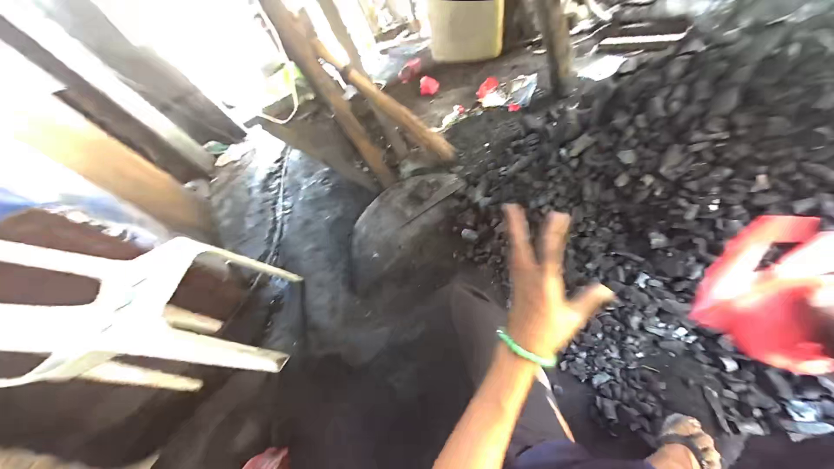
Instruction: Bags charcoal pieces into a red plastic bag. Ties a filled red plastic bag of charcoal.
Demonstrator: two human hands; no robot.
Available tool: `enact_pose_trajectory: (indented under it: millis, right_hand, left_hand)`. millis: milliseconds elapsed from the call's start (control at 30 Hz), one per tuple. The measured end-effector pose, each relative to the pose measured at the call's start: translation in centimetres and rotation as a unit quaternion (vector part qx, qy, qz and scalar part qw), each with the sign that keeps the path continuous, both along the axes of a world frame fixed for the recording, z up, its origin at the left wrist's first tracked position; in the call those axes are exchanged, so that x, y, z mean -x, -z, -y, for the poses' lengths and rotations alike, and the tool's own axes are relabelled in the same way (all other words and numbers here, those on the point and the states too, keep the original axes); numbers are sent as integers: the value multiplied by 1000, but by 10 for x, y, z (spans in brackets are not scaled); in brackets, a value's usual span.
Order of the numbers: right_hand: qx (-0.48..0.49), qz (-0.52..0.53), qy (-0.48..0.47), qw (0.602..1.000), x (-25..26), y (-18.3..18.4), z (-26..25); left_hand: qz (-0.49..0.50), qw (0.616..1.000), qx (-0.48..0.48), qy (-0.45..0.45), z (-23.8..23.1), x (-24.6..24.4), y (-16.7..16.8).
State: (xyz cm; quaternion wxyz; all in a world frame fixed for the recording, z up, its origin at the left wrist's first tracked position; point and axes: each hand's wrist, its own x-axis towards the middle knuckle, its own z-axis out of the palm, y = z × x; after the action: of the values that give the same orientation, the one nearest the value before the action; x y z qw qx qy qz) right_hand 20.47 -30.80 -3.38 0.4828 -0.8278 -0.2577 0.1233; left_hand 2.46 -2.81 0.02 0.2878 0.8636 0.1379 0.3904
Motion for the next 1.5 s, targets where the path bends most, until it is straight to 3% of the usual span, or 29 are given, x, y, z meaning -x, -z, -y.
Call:
enact_pose_trajectory:
  millis: [100, 167, 267, 333, 433, 500, 567, 633, 767, 833, 967, 1033, 1100, 1167, 1233, 1300, 1400, 1500]
  right_hand:
    - [6, -172, -169, 971, 30, 11, -53]
    - [-47, -272, -191, 942, 45, 17, -66]
    - [-124, -346, -221, 903, 32, 36, -52]
    - [-149, -349, -210, 901, 22, 42, -36]
    - [-334, -361, -101, 865, 25, 57, -25]
    - [-395, -401, 8, 827, 34, 62, -31]
    - [-398, -446, 64, 799, 41, 67, -40]
    - [-413, -477, 26, 775, 43, 77, -41]
    - [-386, -440, -15, 811, 46, 90, -41]
    - [-327, -414, 40, 849, 45, 77, -49]
    - [-265, -383, 111, 878, 45, 67, -64]
    - [-238, -352, 140, 894, 45, 70, -69]
    - [-212, -332, 147, 907, 44, 73, -72]
    - [-185, -327, 122, 919, 46, 73, -76]
    - [-147, -303, 65, 939, 53, 71, -81]
    - [-111, -253, -2, 961, 60, 71, -87]
    - [-101, -279, -47, 954, 63, 69, -88]
    - [-203, -373, 21, 905, 56, 68, -84]
  left_hand:
    - [-177, 957, -70, 220, 63, -46, 13]
    - [-253, 928, -44, 271, 71, -56, 24]
    - [-274, 932, 62, 230, 51, -54, 38]
    - [-254, 942, 152, 160, 35, -48, 46]
    - [-213, 932, 289, 49, 20, -45, 59]
    - [-177, 911, 373, -14, 20, -47, 70]
    - [-145, 897, 412, -65, 21, -50, 85]
    - [-144, 899, 402, -95, 19, -49, 95]
    - [-169, 919, 338, -115, 16, -45, 104]
    - [-189, 926, 305, -118, 16, -46, 105]
    - [-202, 935, 262, -126, 21, -47, 108]
    - [-167, 958, 199, -119, 20, -43, 115]
    - [-107, 983, 118, -88, 22, -41, 114]
    - [-98, 990, 100, 0, 31, -41, 108]
    - [-165, 961, 186, 121, 46, -41, 107]
    - [-248, 890, 330, 192, 56, -43, 110]
    - [-230, 778, 550, 199, 61, -44, 113]
    - [-159, 719, 658, 156, 54, -46, 107]
